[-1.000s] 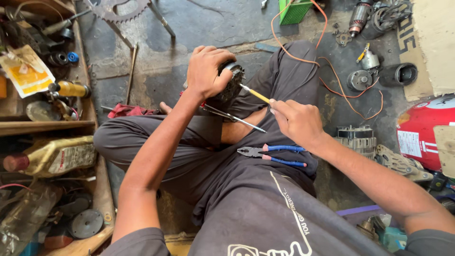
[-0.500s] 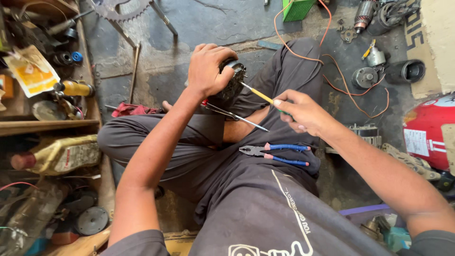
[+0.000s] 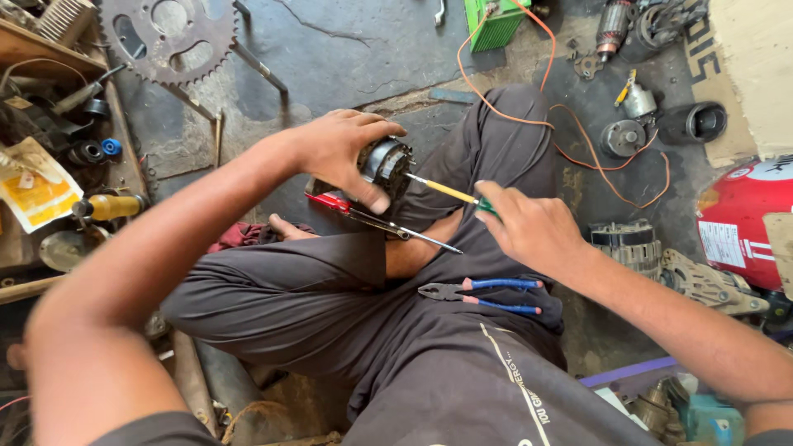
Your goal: The person sits on the floor and uses a screwdriver and wrench to loosen and remove screws from an alternator. They then use pliers to strip and twist wires connected to the alternator.
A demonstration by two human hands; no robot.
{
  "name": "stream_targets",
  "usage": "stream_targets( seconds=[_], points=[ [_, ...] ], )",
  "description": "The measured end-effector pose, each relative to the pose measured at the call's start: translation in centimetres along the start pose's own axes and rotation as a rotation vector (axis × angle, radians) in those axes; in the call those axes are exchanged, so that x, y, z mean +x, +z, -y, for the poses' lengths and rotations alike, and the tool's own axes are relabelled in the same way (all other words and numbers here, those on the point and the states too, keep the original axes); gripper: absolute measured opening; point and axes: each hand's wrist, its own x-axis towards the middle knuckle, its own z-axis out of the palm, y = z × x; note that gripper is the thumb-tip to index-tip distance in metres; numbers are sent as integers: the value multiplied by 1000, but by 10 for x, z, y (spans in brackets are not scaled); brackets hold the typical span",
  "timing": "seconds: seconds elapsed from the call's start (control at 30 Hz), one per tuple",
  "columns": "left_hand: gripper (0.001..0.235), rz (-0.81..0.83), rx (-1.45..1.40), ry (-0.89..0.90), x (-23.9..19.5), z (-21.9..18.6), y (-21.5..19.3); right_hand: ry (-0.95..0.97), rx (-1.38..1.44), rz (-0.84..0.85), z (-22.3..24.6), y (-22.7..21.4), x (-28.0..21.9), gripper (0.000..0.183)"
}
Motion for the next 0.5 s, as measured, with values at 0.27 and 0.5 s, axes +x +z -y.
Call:
stream_targets(
  seconds=[0.27, 0.5],
  points=[
    [111, 104, 101, -207, 6, -19, -3, 44, -88, 0, -24, 20, 6, 36],
    [102, -65, -33, -105, 1, -8, 13, 14, -92, -56, -38, 20, 20, 40]
  ],
)
